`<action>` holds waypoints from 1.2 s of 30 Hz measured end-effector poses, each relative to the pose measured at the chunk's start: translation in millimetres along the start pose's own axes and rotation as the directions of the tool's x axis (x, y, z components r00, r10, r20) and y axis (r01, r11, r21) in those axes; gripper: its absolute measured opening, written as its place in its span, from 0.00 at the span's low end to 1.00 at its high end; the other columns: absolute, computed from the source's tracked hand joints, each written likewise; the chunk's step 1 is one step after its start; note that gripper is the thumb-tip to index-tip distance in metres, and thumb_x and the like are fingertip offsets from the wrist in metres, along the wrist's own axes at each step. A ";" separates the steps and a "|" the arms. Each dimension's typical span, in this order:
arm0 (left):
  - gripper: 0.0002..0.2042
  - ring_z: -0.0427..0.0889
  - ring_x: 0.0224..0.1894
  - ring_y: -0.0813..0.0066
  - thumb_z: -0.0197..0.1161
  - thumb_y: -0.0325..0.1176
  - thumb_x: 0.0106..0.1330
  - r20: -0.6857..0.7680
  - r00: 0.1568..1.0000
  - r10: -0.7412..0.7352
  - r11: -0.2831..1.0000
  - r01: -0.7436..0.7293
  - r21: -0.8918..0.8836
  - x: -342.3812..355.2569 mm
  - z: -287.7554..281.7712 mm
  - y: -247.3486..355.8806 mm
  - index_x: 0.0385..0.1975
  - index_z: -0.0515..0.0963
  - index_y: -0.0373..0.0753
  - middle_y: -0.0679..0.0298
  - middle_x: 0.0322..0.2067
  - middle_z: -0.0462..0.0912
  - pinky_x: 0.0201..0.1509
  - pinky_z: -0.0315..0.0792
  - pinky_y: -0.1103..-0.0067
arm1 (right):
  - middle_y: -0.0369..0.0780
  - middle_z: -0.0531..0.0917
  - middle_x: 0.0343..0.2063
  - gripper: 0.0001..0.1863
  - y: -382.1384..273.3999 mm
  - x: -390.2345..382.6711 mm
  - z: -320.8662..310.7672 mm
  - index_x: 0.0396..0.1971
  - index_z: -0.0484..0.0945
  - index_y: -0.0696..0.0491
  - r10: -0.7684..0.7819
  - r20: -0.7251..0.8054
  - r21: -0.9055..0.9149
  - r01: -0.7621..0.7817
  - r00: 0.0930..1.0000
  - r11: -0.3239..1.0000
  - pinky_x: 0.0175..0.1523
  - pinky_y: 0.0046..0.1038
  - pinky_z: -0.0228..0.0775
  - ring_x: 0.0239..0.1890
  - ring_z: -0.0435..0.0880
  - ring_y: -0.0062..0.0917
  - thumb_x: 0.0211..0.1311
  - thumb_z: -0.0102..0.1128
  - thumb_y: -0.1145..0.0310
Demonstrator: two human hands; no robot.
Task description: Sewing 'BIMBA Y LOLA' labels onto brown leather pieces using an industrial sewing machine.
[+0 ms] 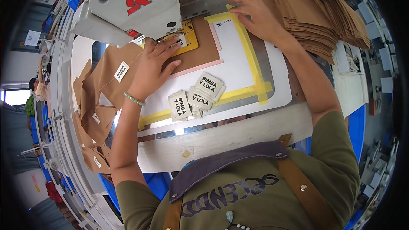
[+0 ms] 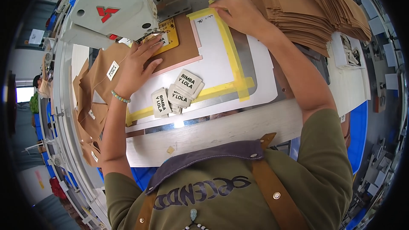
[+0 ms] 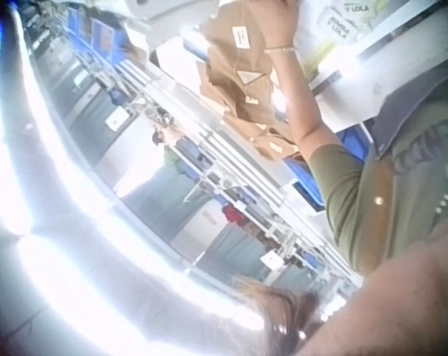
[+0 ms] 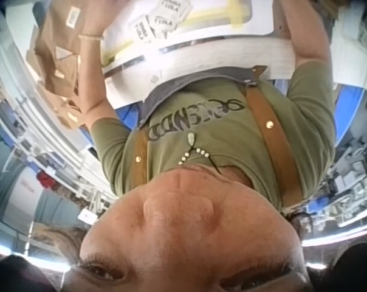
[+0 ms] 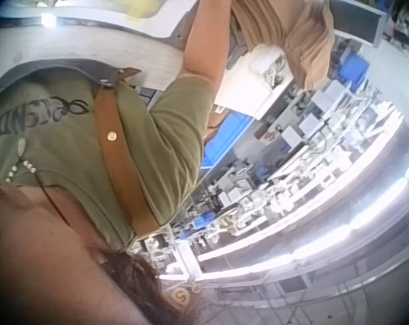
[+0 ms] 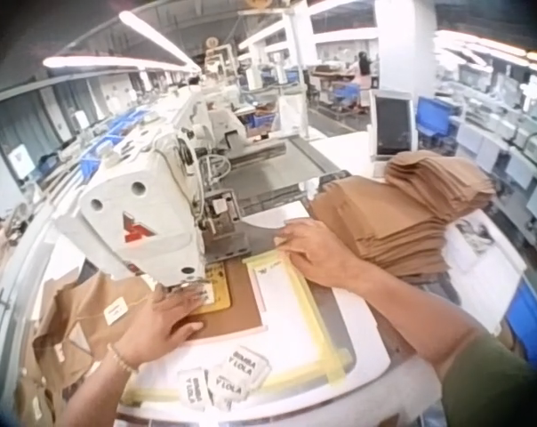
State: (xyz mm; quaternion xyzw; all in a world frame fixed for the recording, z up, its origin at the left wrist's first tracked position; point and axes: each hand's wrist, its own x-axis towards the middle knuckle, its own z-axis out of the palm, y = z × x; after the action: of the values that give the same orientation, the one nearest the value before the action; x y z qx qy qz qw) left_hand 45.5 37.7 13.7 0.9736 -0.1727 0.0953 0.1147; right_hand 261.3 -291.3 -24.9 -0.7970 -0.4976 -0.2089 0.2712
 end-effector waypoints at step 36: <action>0.20 0.86 0.53 0.50 0.67 0.38 0.78 0.020 0.993 -0.117 0.975 0.118 -0.189 16.1 7.0 -28.1 0.67 0.85 0.46 0.49 0.63 0.87 0.63 0.76 0.69 | 0.40 0.87 0.61 0.10 -1.8 -0.6 4.5 0.46 0.92 0.56 0.000 0.008 0.061 0.000 1.000 0.998 0.73 0.42 0.72 0.70 0.78 0.38 0.73 0.65 0.72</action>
State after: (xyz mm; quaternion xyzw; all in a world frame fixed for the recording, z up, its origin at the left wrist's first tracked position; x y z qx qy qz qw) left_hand 71.4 56.5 5.3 0.9671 -0.1236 0.0672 0.2118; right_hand 259.7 -288.2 -28.3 -0.7892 -0.5048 -0.1907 0.2933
